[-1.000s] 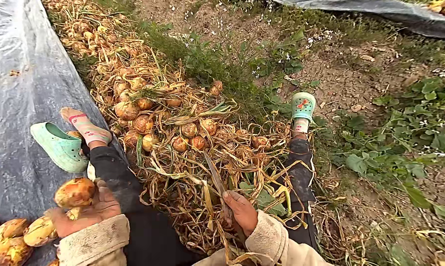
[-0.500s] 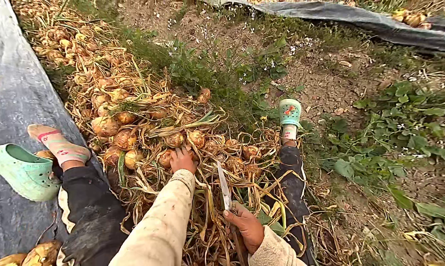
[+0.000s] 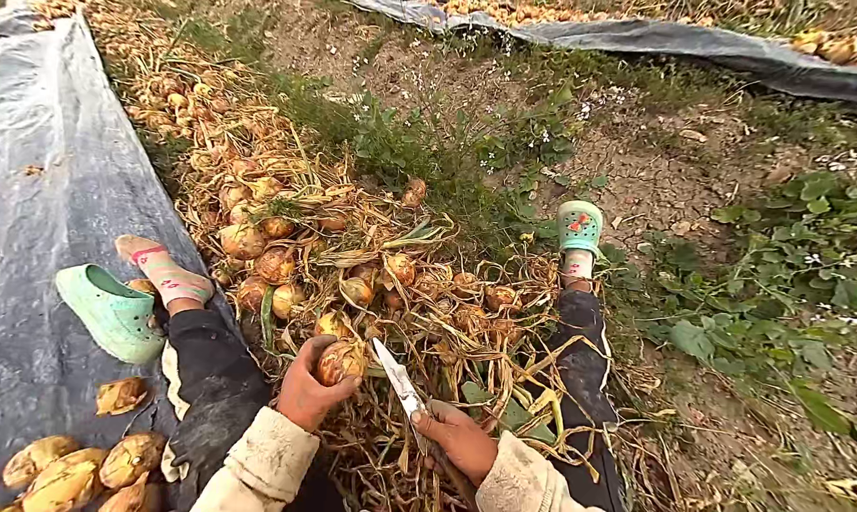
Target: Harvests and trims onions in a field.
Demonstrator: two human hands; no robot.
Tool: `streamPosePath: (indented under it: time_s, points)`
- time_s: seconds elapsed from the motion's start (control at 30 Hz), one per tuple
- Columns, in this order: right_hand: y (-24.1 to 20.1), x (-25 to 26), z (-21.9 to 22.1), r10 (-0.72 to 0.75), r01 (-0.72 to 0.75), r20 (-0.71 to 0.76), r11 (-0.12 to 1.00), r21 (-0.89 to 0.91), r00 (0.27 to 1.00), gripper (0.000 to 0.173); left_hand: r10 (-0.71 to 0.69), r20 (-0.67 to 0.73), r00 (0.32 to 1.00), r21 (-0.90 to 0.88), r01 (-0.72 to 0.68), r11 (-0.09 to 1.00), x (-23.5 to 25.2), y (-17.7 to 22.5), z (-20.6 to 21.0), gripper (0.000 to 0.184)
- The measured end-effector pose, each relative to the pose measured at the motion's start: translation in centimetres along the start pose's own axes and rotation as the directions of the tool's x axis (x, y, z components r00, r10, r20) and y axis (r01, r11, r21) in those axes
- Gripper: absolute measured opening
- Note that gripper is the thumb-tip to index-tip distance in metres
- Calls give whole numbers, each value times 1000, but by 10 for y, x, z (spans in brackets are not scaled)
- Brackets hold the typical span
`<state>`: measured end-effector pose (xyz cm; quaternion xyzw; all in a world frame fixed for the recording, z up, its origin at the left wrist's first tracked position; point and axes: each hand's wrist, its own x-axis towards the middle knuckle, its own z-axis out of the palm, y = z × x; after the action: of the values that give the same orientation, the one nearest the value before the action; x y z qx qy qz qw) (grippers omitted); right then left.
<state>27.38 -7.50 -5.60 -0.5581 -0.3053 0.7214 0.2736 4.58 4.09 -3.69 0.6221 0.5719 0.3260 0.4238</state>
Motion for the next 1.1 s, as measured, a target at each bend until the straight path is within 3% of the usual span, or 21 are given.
streamPosePath:
  time_s: [0.13,0.27,0.4,0.5,0.53,0.6,0.67,0.8,0.87,0.93,1.0,1.03,1.07,1.1]
  points:
    - [-17,-1,19,-64,95,113,951,-293,991,55,-16,-198,980,-232,-31,972,-48,-5,-16,84]
    - [-30,-2,34,-98,179,201,882,-437,975,57,-93,-238,967,-235,35,971,-81,-6,-31,80]
    - [-32,7,53,-110,194,251,920,-340,962,43,-152,-136,979,-340,99,935,-109,-8,-36,79]
    - [-30,13,68,-86,137,259,972,-188,962,36,-98,-53,994,-392,70,917,-118,-14,-38,84]
    - [-30,13,70,-68,114,259,979,-169,963,36,-60,-44,997,-315,43,948,-118,-16,-39,86]
    - [-26,9,69,-43,91,268,982,-167,962,35,63,-49,997,19,-62,998,-114,-19,-41,85]
    - [-22,1,60,-25,91,281,970,-226,959,35,205,-34,978,293,-186,938,-107,-21,-36,79]
    - [-15,-10,35,-10,120,277,917,-381,961,38,225,-53,973,402,-186,897,-94,-22,-21,75]
    - [-12,-21,26,-21,207,366,855,-476,930,43,140,-77,987,428,-94,899,-85,-18,-21,79]
    - [-10,-31,25,-44,298,445,802,-519,894,46,-104,-123,987,307,137,942,-71,-17,-30,88]
    - [-6,-28,22,-128,289,344,834,-470,930,44,-175,-204,963,-27,173,984,-60,-22,-34,98]
    - [-7,-24,18,-168,261,242,865,-430,956,43,-212,-204,956,-251,158,955,-59,-18,-30,100]
    - [-11,-20,16,-196,238,144,885,-401,970,44,-276,-173,945,-491,160,856,-63,-8,-22,89]
    - [-18,-17,14,-223,234,74,887,-398,972,52,-340,-121,933,-666,178,725,-69,5,-13,67]
